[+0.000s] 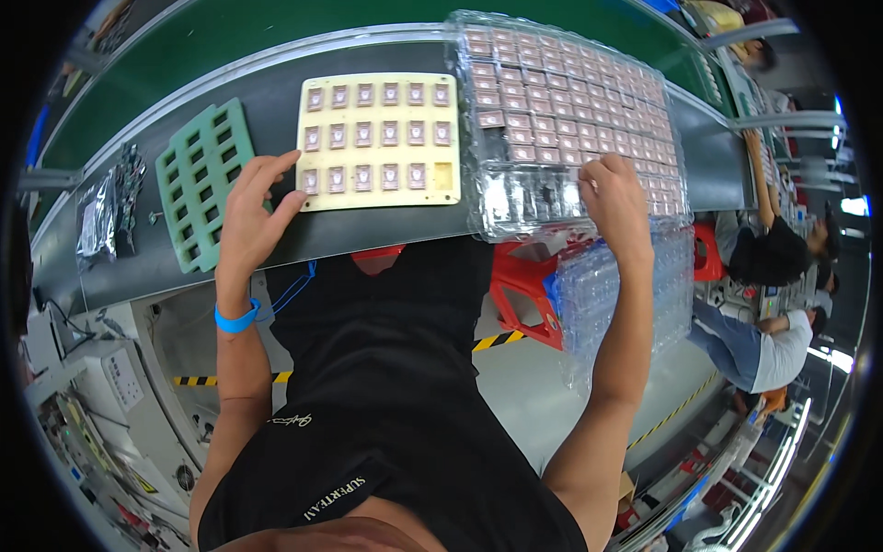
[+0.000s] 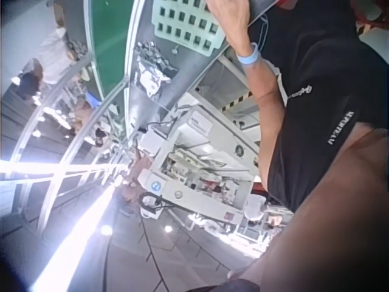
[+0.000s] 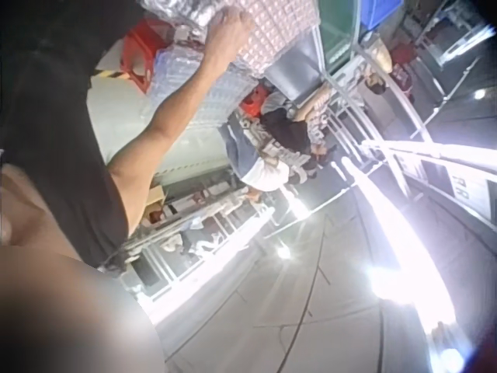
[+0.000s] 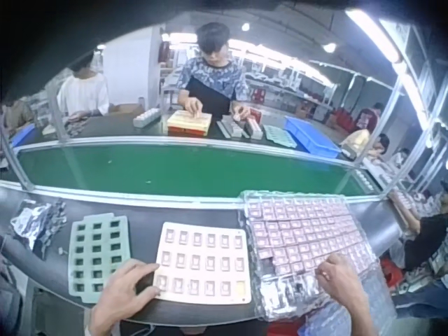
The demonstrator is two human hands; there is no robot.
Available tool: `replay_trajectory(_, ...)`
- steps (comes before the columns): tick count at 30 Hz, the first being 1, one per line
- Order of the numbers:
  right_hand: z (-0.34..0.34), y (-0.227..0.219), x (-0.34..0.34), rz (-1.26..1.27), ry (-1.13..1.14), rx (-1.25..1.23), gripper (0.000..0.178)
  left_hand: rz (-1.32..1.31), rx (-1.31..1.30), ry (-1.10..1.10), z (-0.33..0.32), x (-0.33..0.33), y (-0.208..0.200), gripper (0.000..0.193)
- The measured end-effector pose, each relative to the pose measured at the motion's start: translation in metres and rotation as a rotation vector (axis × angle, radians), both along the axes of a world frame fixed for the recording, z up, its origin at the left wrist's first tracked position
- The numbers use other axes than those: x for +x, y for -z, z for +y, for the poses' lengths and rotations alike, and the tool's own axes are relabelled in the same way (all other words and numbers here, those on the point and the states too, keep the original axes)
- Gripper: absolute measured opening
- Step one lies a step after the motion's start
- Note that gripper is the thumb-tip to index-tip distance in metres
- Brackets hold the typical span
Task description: Placing small electronic components into a component tray and attaching a cover plate.
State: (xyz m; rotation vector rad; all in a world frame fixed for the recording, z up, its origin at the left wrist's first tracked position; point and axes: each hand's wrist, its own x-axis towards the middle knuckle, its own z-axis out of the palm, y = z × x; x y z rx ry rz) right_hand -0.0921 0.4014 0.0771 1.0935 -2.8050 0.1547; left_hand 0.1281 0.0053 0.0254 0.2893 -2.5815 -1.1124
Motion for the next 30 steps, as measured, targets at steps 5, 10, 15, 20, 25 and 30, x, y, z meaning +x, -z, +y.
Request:
replay_trajectory(5, -0.073, -0.021, 0.03, 0.037, -0.233, -0.21, 0.009, -0.054, 0.094, -0.03, 0.009, 0.003, 0.004, 0.046)
replay_trajectory(10, -0.12, 0.003, 0.043, 0.061, -0.604, -0.013, 0.012, -0.051, 0.163, -0.04, 0.015, 0.009, 0.0, 0.051)
replay_trajectory(15, -0.116, 0.003, 0.037, 0.077, -0.652, 0.066, 0.015, -0.054, 0.21, -0.026, 0.013, 0.013, 0.005, 0.051)
replay_trajectory(20, -0.118, 0.005, 0.043, -0.065, -0.506, -0.069, 0.027, -0.056, 0.24, -0.055, 0.016, 0.012, 0.006, 0.052)
replay_trajectory(25, -0.123, 0.012, 0.05, -0.145, -0.436, -0.06, 0.034, -0.054, 0.31, -0.073, 0.017, 0.011, 0.004, 0.051)
replay_trajectory(30, -0.131, 0.008, 0.045, -0.214, -0.376, 0.009, 0.04, -0.059, 0.32, -0.062, 0.017, 0.01, 0.005, 0.05)
